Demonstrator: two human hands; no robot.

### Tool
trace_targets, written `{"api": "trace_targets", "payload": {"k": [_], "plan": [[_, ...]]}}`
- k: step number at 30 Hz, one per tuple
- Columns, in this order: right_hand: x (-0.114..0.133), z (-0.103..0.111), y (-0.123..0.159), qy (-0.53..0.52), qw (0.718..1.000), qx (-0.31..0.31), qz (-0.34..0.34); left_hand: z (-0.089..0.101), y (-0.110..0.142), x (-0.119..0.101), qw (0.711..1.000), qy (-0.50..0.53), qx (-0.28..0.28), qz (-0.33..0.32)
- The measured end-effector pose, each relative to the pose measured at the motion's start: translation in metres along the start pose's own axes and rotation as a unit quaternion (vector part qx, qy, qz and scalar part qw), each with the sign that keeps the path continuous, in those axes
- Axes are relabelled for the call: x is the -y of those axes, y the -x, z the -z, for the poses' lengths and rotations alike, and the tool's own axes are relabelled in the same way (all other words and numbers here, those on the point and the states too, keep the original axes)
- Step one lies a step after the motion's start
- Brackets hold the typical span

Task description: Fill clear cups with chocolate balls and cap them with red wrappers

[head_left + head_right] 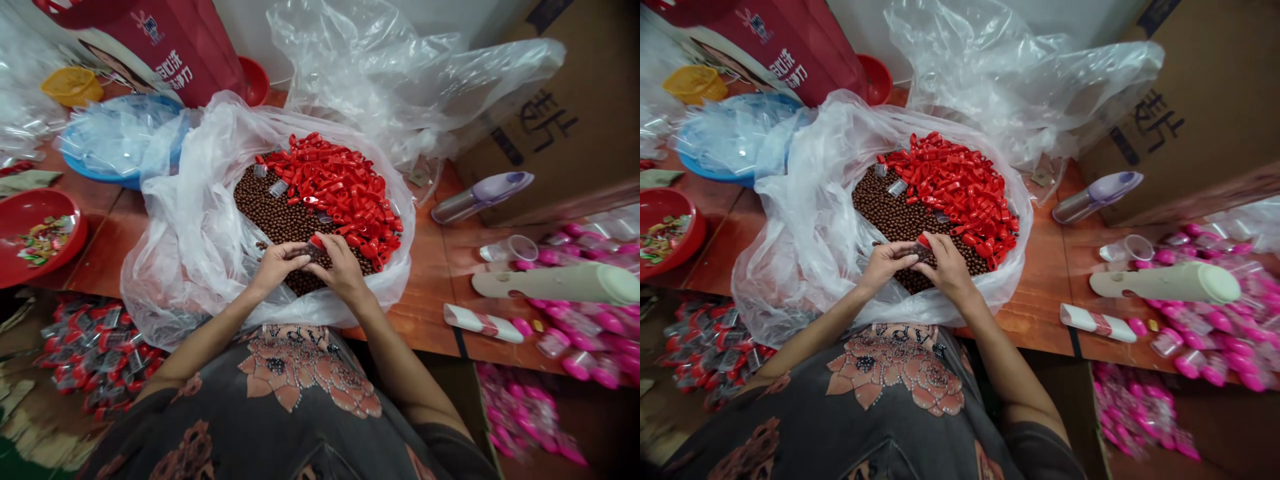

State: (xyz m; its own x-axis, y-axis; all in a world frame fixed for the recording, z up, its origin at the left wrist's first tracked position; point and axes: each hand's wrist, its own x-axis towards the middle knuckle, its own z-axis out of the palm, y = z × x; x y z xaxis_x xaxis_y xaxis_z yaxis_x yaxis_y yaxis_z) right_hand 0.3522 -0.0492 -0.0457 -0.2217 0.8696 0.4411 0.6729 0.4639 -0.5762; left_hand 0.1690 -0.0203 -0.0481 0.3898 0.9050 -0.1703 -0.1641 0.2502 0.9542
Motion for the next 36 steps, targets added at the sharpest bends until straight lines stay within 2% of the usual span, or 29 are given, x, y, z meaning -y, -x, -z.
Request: {"api": "trace_targets", "payload": {"k": [6,9,11,14,16,17,19,21,23,25,31,36], "plan": [[0.003,-0.003,0.004,-0.009,0.998,0.060,0.012,-0.011,-0.002,0.002,0.982,0.140,0.014,0.124],[0.006,-0.010,0.008,-0.073,0.992,0.095,-0.028,-0.020,-0.001,0.003,0.980,0.150,-0.006,0.127],[0.006,-0.014,0.011,-0.158,0.979,0.064,-0.108,-0.023,0.002,0.001,0.984,0.137,-0.023,0.111],[0.006,-0.016,0.014,-0.300,0.922,-0.020,-0.243,-0.023,0.004,-0.006,0.984,0.123,-0.006,0.126],[0.008,-0.015,0.013,-0.341,0.894,-0.063,-0.285,-0.023,0.004,-0.009,0.983,0.117,0.011,0.140],[0.009,-0.014,0.011,-0.337,0.894,-0.077,-0.284,-0.023,0.004,-0.010,0.984,0.111,0.014,0.141],[0.012,-0.011,0.008,-0.284,0.925,-0.078,-0.242,-0.025,0.002,-0.010,0.986,0.088,-0.001,0.141],[0.015,-0.009,0.005,-0.198,0.968,-0.024,-0.154,-0.027,0.000,-0.008,0.988,0.063,-0.035,0.140],[0.017,-0.009,0.004,-0.106,0.991,0.045,-0.064,-0.029,-0.001,-0.005,0.987,0.049,-0.063,0.141],[0.018,-0.011,0.004,-0.031,0.996,0.079,-0.015,-0.029,-0.003,-0.003,0.987,0.038,-0.074,0.136],[0.021,-0.012,-0.001,0.072,0.994,0.077,0.013,-0.023,-0.007,0.000,0.994,-0.045,-0.089,0.032],[0.019,-0.008,-0.013,0.122,0.982,0.124,0.068,-0.018,-0.006,0.003,0.993,-0.003,-0.089,0.078]]}}
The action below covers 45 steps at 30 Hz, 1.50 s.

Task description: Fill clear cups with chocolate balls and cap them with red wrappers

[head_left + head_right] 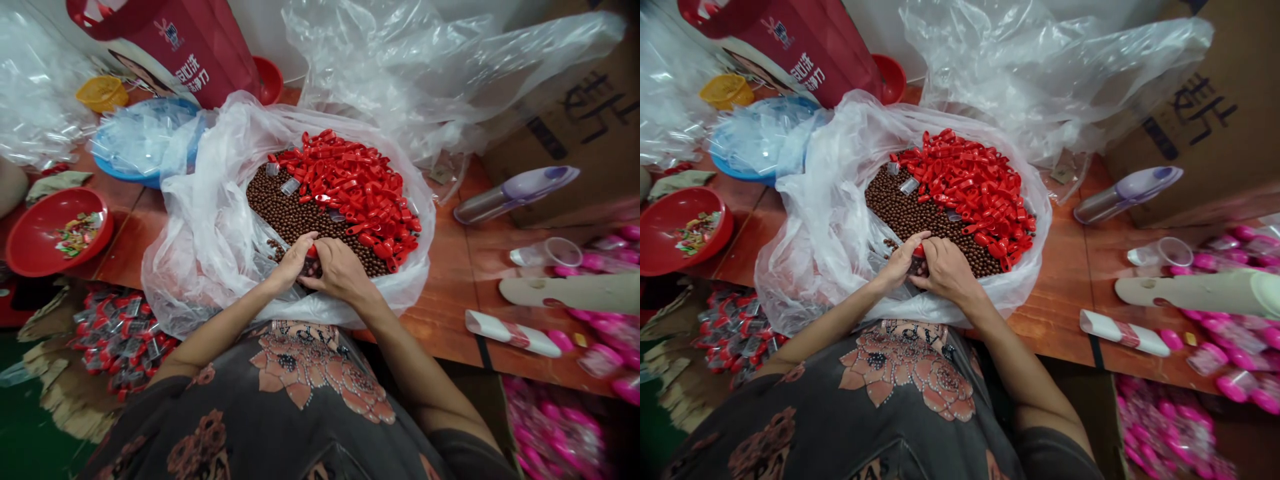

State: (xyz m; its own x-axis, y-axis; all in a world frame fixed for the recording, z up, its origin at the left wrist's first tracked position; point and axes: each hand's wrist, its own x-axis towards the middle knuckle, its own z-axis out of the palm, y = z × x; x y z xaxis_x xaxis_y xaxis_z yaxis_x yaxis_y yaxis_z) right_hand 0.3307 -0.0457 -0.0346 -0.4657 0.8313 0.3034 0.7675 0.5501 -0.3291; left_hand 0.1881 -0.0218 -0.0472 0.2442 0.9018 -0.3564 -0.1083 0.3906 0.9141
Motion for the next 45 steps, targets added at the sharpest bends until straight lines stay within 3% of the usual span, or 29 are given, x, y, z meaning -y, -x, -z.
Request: {"api": "trace_targets", "payload": {"k": [8,15,17,21,24,26,28,29,30,31,33,35,37,38,41,42,43,45], "plan": [[0.001,-0.014,-0.011,0.022,0.998,0.016,0.062,0.007,0.010,-0.007,0.989,0.102,0.018,0.103],[0.001,-0.023,-0.013,-0.036,0.998,0.007,0.055,0.030,0.015,-0.011,0.983,0.123,0.073,0.119],[0.004,-0.021,-0.016,-0.029,0.999,0.014,0.040,0.037,0.017,-0.013,0.990,0.067,0.078,0.092],[0.011,-0.015,-0.031,-0.043,0.996,0.061,0.056,0.061,0.026,-0.026,0.993,-0.095,0.040,-0.062],[0.004,-0.014,-0.049,-0.046,0.991,0.095,0.077,0.102,0.034,-0.052,0.981,-0.131,-0.064,-0.128],[-0.011,-0.016,-0.063,-0.023,0.994,0.100,0.036,0.147,0.040,-0.074,0.951,-0.143,-0.201,-0.185],[-0.032,-0.022,-0.075,0.008,0.994,0.102,-0.026,0.201,0.041,-0.090,0.881,-0.204,-0.344,-0.252],[-0.042,-0.026,-0.081,0.026,0.993,0.104,-0.054,0.228,0.040,-0.093,0.831,-0.239,-0.423,-0.270],[-0.052,-0.030,-0.086,0.043,0.991,0.105,-0.075,0.255,0.036,-0.093,0.804,-0.271,-0.463,-0.257],[-0.061,-0.034,-0.091,0.056,0.989,0.102,-0.089,0.278,0.031,-0.088,0.795,-0.301,-0.473,-0.232],[-0.073,-0.041,-0.100,0.072,0.988,0.091,-0.100,0.315,0.017,-0.073,0.809,-0.343,-0.444,-0.173],[-0.079,-0.048,-0.107,0.085,0.988,0.085,-0.098,0.334,0.002,-0.059,0.828,-0.380,-0.395,-0.120],[-0.078,-0.051,-0.112,0.099,0.986,0.094,-0.095,0.335,-0.009,-0.059,0.824,-0.412,-0.374,-0.106],[-0.077,-0.051,-0.112,0.104,0.985,0.102,-0.092,0.329,-0.012,-0.065,0.808,-0.430,-0.381,-0.127],[-0.066,-0.048,-0.104,0.107,0.983,0.120,-0.085,0.286,-0.016,-0.101,0.725,-0.483,-0.408,-0.273],[-0.062,-0.046,-0.098,0.098,0.985,0.119,-0.079,0.266,-0.018,-0.114,0.704,-0.501,-0.388,-0.321],[-0.056,-0.044,-0.090,0.083,0.987,0.114,-0.070,0.243,-0.023,-0.126,0.694,-0.514,-0.353,-0.360],[-0.046,-0.039,-0.072,0.034,0.994,0.094,-0.048,0.198,-0.042,-0.141,0.704,-0.567,-0.191,-0.382]]}}
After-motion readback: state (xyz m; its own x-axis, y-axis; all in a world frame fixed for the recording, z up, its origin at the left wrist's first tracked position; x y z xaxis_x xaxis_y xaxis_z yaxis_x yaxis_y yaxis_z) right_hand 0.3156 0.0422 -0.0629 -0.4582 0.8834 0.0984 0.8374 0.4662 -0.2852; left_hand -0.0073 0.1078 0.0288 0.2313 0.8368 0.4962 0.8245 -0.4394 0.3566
